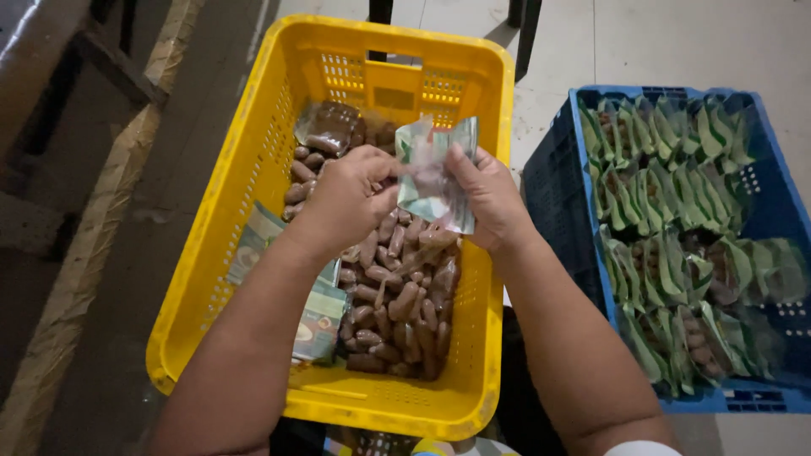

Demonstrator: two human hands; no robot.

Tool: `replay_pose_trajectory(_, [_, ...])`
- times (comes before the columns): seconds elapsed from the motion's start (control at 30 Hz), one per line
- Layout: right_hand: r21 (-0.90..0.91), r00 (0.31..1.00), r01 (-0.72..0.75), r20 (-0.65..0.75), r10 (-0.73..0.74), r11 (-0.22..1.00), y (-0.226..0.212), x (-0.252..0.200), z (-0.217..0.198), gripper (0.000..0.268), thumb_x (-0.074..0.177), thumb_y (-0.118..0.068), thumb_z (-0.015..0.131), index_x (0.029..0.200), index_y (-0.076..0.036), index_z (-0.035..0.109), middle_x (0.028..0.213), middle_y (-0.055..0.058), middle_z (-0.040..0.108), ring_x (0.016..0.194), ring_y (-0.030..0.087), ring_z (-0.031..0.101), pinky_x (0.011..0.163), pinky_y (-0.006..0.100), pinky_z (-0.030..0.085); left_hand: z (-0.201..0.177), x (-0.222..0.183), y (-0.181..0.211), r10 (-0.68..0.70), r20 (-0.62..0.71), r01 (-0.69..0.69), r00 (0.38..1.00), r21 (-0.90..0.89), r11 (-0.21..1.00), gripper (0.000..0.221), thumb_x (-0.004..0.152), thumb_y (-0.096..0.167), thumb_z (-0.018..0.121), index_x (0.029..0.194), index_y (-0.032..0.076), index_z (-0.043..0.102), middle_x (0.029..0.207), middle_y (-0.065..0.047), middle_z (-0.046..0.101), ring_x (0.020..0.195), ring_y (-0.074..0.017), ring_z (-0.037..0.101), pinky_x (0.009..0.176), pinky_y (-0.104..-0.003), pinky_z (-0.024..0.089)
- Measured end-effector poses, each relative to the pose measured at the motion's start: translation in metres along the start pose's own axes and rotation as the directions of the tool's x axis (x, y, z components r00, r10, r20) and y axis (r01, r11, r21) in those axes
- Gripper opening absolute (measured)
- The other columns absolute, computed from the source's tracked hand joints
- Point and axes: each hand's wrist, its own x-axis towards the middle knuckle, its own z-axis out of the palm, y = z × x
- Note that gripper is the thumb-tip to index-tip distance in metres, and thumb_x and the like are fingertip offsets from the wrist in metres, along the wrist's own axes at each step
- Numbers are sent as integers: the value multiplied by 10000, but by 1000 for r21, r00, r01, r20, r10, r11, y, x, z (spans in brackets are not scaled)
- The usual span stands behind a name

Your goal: The person packs tamarind pods from a yellow crate into small plastic bags by hand and places the filled bags back into the crate.

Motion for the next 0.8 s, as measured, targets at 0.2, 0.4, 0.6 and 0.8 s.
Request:
replay_pose_trajectory(0.2, [23, 999, -25, 43, 24, 999, -2, -2, 2, 352, 927, -310, 768, 1150, -62, 655, 1030, 131, 761, 934, 271, 781, 868, 451, 642, -8, 2, 12, -149, 46, 150, 988, -1, 989, 206, 804, 201, 787, 1007, 173, 804, 980, -65, 743, 906, -283, 747, 799, -354, 593])
replay_pose_trajectory(0.4, [-76, 999, 27, 42, -24, 997, 5, -6, 4, 358, 913, -271, 791, 1159, -60, 640, 1024, 85, 744, 941, 231, 765, 875, 419, 636, -9, 2, 7, -270, 99, 265, 958, 64, 962, 184, 793, 279, 777, 960, 209, 813, 944, -35, 750, 922, -273, 740, 833, -384, 577])
replay_pose_trajectory(0.6, [-125, 1000, 10, 15, -8, 992, 5, -12, 14, 309, 900, -226, 806, 1124, -74, 656, 1005, 69, 739, 901, 207, 759, 806, 406, 653, -6, 0, -7, -175, 144, 162, 974, 100, 982, 125, 790, 225, 730, 858, 129, 773, 838, -75, 712, 822, -305, 714, 776, -387, 574])
replay_pose_trajectory(0.8, [-81, 1000, -7, -6, 6, 997, -8, -27, 35, 308, 845, -159, 844, 1086, -76, 670, 957, 97, 753, 831, 237, 774, 658, 437, 671, 9, 0, -21, 46, 36, -55, 998, 321, 945, 131, 823, 206, 689, 839, 77, 677, 805, -133, 640, 774, -365, 681, 713, -429, 564])
